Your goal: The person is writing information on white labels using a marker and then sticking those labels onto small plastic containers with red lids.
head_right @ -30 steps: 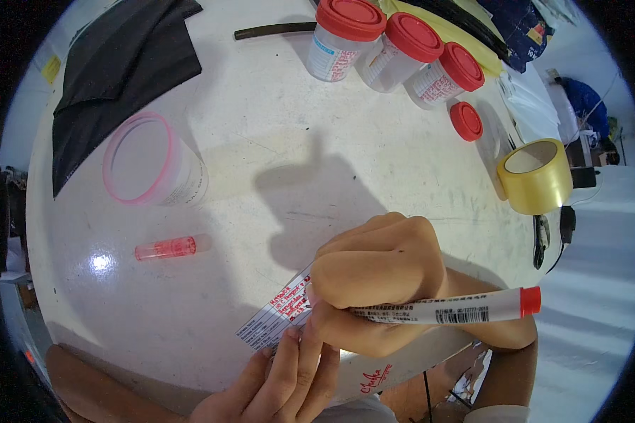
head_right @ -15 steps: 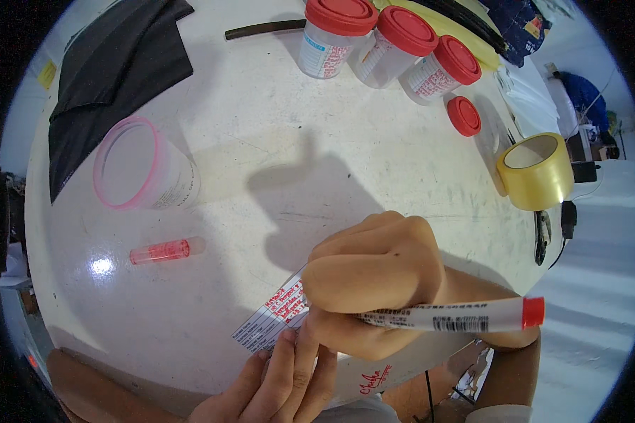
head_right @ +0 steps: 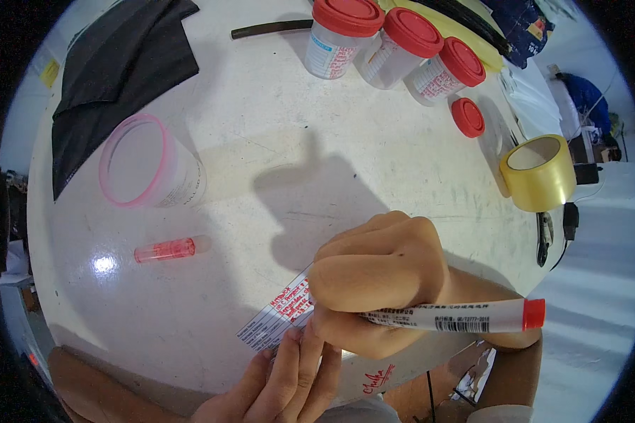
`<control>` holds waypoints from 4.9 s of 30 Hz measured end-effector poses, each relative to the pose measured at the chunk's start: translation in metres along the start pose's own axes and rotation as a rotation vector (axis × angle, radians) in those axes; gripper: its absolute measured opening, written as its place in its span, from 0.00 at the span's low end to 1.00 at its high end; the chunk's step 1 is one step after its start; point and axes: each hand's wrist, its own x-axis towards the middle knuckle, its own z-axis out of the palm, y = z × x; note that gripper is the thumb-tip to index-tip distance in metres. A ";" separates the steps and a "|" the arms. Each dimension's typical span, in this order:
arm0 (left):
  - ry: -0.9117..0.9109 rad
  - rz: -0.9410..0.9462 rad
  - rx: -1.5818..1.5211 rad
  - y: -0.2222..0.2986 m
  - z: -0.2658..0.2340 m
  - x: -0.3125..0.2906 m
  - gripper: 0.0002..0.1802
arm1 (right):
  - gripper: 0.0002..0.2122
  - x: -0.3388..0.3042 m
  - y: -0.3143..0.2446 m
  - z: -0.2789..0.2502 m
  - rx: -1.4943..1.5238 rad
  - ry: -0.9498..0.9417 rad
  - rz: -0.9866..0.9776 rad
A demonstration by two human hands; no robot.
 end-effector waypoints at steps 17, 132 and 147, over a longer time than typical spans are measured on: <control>0.006 -0.001 -0.019 0.006 -0.015 -0.012 0.25 | 0.17 -0.005 -0.002 0.004 0.282 0.106 0.196; 0.051 -0.018 0.126 0.003 -0.005 -0.006 0.22 | 0.16 -0.012 -0.005 0.010 -0.033 0.048 0.056; 0.039 -0.034 0.087 0.005 -0.009 -0.006 0.23 | 0.15 -0.014 -0.005 0.009 -0.051 0.067 0.032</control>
